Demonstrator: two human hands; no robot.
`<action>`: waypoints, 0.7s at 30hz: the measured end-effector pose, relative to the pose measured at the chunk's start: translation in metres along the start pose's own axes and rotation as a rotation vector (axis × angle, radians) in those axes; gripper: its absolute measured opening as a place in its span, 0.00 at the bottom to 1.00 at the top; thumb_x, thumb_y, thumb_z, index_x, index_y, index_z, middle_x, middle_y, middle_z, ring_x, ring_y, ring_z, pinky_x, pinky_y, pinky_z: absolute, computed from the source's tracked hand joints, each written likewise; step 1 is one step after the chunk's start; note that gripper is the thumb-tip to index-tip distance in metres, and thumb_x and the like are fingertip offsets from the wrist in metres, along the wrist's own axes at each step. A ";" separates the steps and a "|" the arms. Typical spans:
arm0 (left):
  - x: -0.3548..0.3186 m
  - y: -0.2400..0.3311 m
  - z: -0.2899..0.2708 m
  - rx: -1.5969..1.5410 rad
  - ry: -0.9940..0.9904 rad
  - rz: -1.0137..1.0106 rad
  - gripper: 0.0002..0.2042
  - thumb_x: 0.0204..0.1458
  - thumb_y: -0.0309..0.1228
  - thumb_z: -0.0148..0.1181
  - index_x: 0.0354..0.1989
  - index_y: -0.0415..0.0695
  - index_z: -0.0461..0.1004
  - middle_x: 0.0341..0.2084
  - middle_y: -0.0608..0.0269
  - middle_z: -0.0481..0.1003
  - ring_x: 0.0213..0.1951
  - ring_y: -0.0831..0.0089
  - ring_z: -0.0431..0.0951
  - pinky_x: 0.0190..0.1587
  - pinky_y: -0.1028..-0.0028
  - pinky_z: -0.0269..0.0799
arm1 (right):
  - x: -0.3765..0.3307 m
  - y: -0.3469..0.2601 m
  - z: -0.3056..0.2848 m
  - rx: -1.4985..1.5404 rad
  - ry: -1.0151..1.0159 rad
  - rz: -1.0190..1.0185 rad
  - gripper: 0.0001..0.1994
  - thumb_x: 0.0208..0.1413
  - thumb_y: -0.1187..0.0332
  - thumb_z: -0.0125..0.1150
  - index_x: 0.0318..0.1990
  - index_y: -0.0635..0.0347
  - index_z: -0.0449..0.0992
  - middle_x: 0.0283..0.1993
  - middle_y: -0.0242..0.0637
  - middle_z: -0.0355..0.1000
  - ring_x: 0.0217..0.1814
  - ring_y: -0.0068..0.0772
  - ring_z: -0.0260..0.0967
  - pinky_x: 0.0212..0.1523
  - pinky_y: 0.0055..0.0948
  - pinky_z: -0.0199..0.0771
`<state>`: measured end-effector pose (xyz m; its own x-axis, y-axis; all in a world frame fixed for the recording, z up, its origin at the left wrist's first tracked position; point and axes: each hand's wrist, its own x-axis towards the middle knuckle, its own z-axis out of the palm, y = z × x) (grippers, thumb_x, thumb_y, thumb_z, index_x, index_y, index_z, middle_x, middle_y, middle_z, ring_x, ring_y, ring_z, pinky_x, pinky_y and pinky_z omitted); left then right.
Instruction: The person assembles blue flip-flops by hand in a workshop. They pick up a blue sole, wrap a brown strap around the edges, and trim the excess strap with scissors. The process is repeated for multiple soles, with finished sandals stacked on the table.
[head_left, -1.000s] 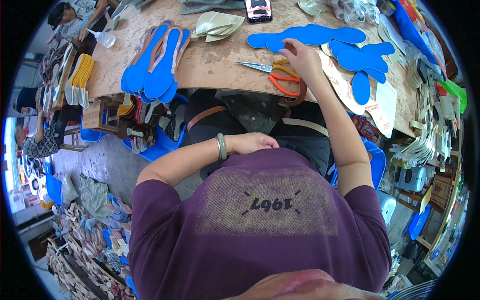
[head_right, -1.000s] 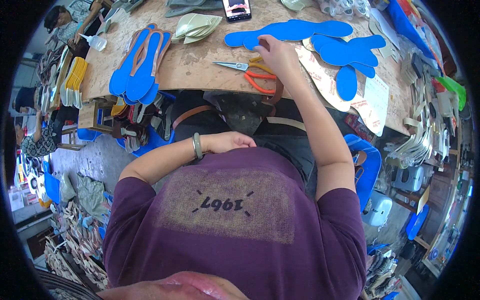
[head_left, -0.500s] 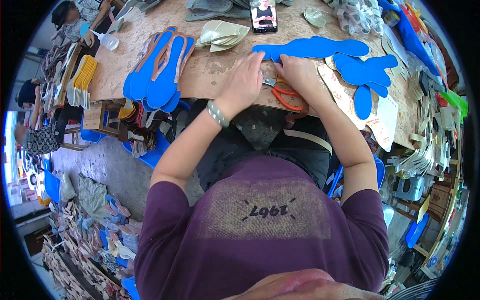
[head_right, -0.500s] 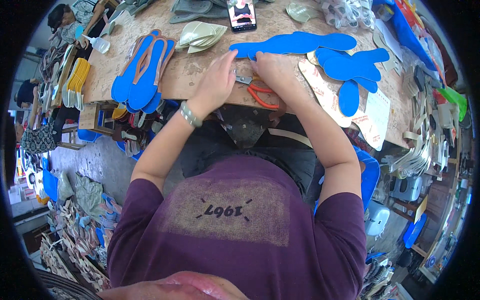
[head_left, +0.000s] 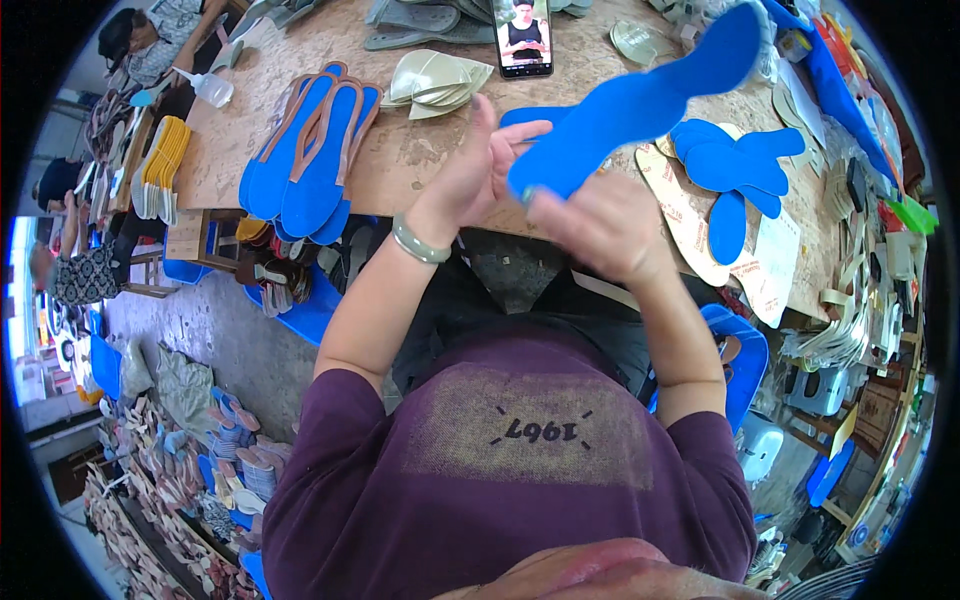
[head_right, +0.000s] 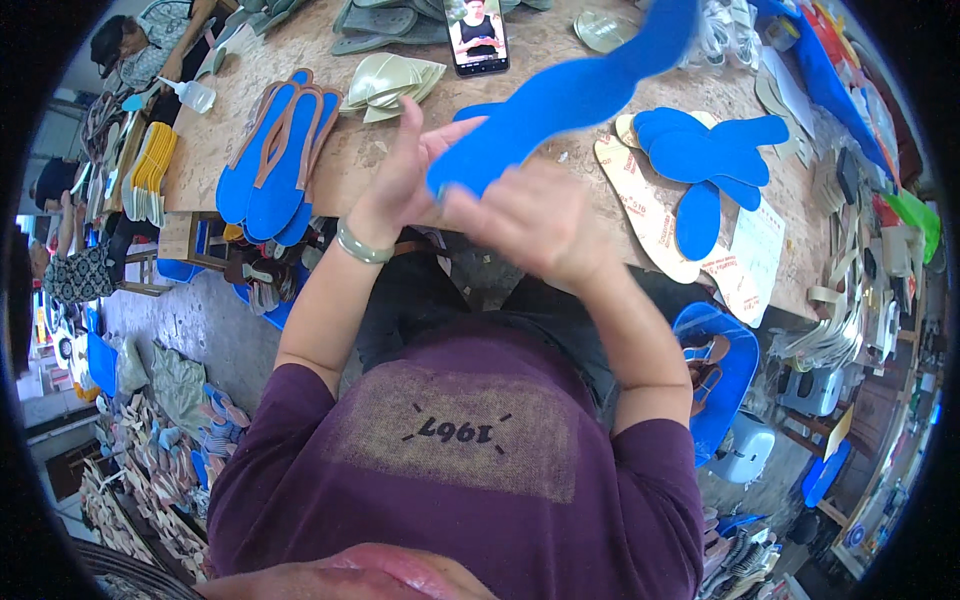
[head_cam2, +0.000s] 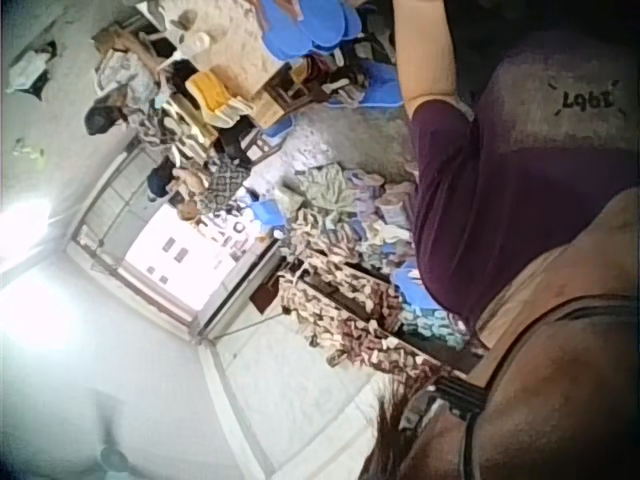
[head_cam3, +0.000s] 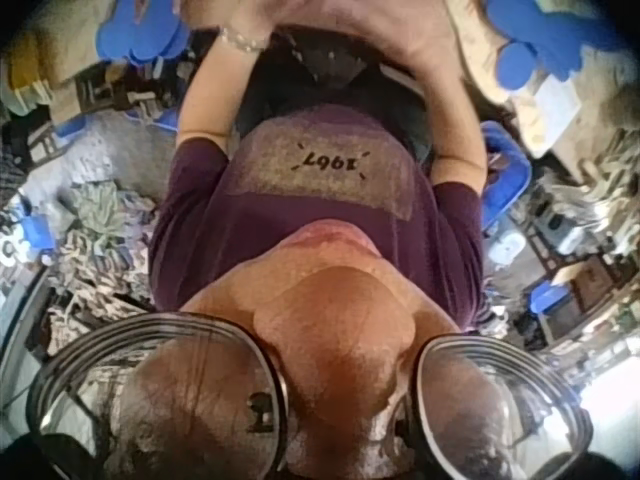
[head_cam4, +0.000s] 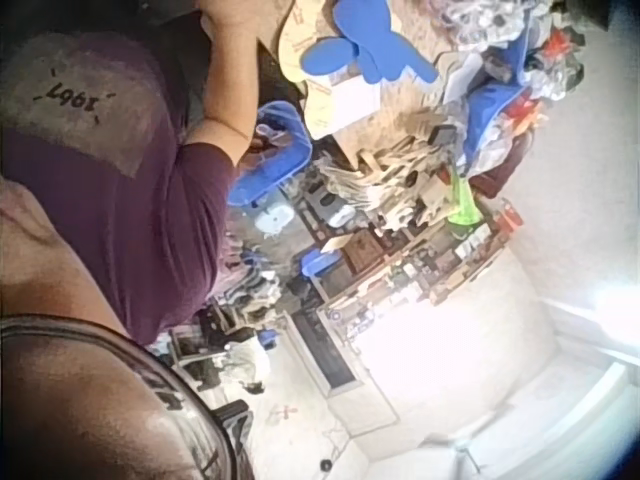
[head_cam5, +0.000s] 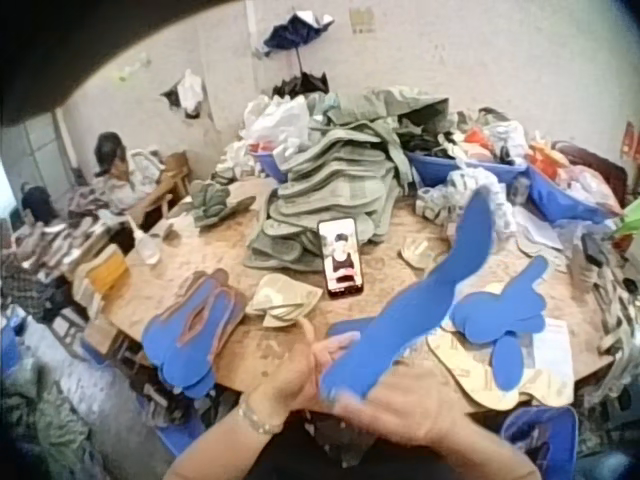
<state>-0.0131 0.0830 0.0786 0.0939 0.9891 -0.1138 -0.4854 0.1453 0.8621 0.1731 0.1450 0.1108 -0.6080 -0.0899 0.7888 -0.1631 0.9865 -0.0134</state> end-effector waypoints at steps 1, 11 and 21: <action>-0.001 -0.001 0.003 -0.438 -0.105 -0.086 0.28 0.62 0.49 0.41 0.61 0.38 0.58 0.51 0.50 0.70 0.50 0.61 0.73 0.56 0.60 0.68 | -0.008 -0.008 0.011 0.098 -0.003 -0.016 0.15 0.42 0.69 0.68 0.40 0.57 0.77 0.20 0.28 0.64 0.21 0.28 0.65 0.21 0.27 0.64; 0.057 -0.018 0.025 0.222 -0.036 0.074 0.22 0.55 0.25 0.50 0.60 0.37 0.59 0.48 0.53 0.72 0.45 0.73 0.75 0.47 0.74 0.73 | -0.034 0.013 -0.018 0.356 -0.033 0.794 0.16 0.45 0.69 0.68 0.44 0.55 0.78 0.35 0.43 0.77 0.32 0.36 0.76 0.33 0.30 0.73; 0.106 -0.004 0.047 1.389 0.240 0.420 0.25 0.53 0.27 0.52 0.61 0.49 0.57 0.36 0.49 0.73 0.36 0.63 0.77 0.36 0.66 0.75 | -0.044 0.052 -0.023 -0.100 -0.035 0.989 0.17 0.50 0.63 0.66 0.49 0.49 0.76 0.25 0.37 0.74 0.26 0.30 0.72 0.28 0.27 0.70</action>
<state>0.0397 0.1856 0.0858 -0.0503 0.9521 0.3015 0.7797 -0.1512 0.6076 0.2094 0.2037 0.0897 -0.4579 0.7771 0.4318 0.4953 0.6263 -0.6020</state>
